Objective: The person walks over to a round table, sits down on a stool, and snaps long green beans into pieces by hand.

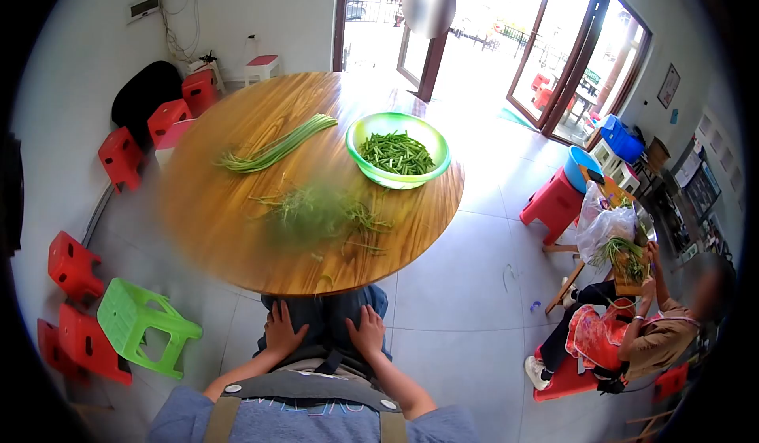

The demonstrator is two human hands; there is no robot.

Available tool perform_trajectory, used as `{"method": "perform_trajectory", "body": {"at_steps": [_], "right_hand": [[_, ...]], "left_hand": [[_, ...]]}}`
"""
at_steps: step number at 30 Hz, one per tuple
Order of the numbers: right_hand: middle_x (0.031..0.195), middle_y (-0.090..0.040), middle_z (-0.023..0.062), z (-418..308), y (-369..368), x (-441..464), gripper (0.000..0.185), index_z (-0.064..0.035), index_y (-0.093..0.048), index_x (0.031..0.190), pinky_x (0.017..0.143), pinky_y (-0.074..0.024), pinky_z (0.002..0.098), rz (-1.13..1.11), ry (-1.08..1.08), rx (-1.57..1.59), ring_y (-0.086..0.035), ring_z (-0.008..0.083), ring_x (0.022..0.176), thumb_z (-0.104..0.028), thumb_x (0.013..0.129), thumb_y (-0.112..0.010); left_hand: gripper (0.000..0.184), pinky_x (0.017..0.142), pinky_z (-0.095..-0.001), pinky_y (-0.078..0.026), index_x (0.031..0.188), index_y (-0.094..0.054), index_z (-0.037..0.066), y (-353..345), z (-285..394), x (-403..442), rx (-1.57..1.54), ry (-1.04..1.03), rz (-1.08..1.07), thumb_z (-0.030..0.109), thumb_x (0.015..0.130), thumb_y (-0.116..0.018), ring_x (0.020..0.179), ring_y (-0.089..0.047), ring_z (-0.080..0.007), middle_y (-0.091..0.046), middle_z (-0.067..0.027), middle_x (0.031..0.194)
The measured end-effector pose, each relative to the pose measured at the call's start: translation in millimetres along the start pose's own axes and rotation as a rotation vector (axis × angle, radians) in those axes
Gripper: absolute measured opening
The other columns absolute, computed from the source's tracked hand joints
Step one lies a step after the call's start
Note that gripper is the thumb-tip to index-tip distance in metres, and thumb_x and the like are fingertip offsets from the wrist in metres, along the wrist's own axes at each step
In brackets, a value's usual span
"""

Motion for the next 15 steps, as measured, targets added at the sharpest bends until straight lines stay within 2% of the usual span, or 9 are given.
{"method": "perform_trajectory", "body": {"at_steps": [4,6,7,8,11,12,13,15], "right_hand": [[0.124,-0.049,0.0153,2.3,1.3,0.3,0.051,-0.0046,-0.05,0.117,0.092,-0.0362,0.0442,0.055,-0.006,0.033,-0.045,0.0342,0.111,-0.038,0.08,-0.061],[0.119,-0.053,0.0162,10.7,-1.8,-0.9,0.044,-0.0039,-0.053,0.114,0.09,-0.0379,0.0439,0.089,0.012,0.085,-0.048,0.0344,0.108,-0.033,0.081,-0.06],[0.106,-0.059,0.0159,11.5,4.4,3.8,0.032,-0.0029,-0.058,0.106,0.084,-0.0422,0.043,0.123,0.048,0.166,-0.055,0.0348,0.096,-0.027,0.084,-0.058],[0.099,-0.061,0.0146,8.3,17.1,5.1,0.028,-0.0029,-0.059,0.103,0.078,-0.0449,0.0406,0.102,0.051,0.202,-0.058,0.0325,0.088,-0.024,0.084,-0.058],[0.082,-0.063,0.0103,-33.7,75.2,14.9,0.021,-0.0035,-0.061,0.101,0.059,-0.0473,0.0312,0.166,0.086,0.444,-0.06,0.0218,0.064,-0.015,0.083,-0.062],[0.082,-0.06,0.0095,-48.4,95.5,22.8,0.024,-0.0037,-0.061,0.103,0.055,-0.0471,0.0265,0.15,0.131,0.434,-0.057,0.0171,0.061,-0.009,0.08,-0.065],[0.08,-0.06,0.0094,-55.8,107.5,34.9,0.024,-0.0036,-0.061,0.103,0.056,-0.0463,0.0271,0.186,0.209,0.422,-0.054,0.0164,0.06,-0.007,0.08,-0.065],[0.076,-0.059,0.0101,-70.2,126.6,67.9,0.02,-0.0028,-0.062,0.099,0.055,-0.0452,0.0268,0.279,0.314,0.35,-0.053,0.0164,0.059,-0.005,0.079,-0.065]], "left_hand": [[0.087,0.094,-0.0496,-0.037,0.135,-0.022,-0.004,-14.1,-10.5,7.6,-0.009,0.043,-0.026,0.045,0.075,-0.062,0.115,-0.037,-0.0479,-0.027,-0.0313,0.134],[0.09,0.092,-0.0549,-0.036,0.137,-0.018,-0.001,-25.7,-21.0,9.7,-0.011,0.071,-0.173,0.049,0.076,-0.06,0.116,-0.035,-0.051,-0.024,-0.0311,0.136],[0.091,0.09,-0.0575,-0.036,0.138,-0.016,0.001,-23.2,-26.3,14.7,-0.011,0.089,-0.242,0.052,0.076,-0.058,0.116,-0.034,-0.0525,-0.022,-0.031,0.137],[0.082,0.094,-0.0512,-0.037,0.135,-0.027,-0.001,1.1,-15.1,18.5,0.063,0.101,-0.366,0.051,0.079,-0.057,0.117,-0.038,-0.0468,-0.032,-0.0281,0.134],[0.071,0.096,-0.0417,-0.038,0.128,-0.039,-0.003,50.8,-9.7,33.8,-0.235,-0.269,-0.834,0.049,0.083,-0.054,0.116,-0.045,-0.0374,-0.045,-0.0232,0.127],[0.06,0.095,-0.0334,-0.039,0.124,-0.046,-0.003,83.7,5.0,37.2,-0.436,-0.413,-0.953,0.045,0.088,-0.051,0.113,-0.05,-0.0282,-0.053,-0.0179,0.12],[0.053,0.094,-0.0312,-0.039,0.126,-0.044,-0.002,115.5,18.4,41.5,-0.636,-0.419,-1.149,0.039,0.092,-0.047,0.112,-0.051,-0.0231,-0.053,-0.0153,0.121],[0.039,0.095,-0.0294,-0.039,0.12,-0.051,0.0,151.7,32.3,60.0,-1.009,-0.573,-1.3,0.027,0.091,-0.051,0.108,-0.052,-0.0181,-0.057,-0.0107,0.116]]}}
Point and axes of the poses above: each hand's wrist, its own x-axis towards the middle knuckle, its own y-axis out of the back of the hand, z = x × y, the point moved 1 cm from there along x, towards the middle knuckle
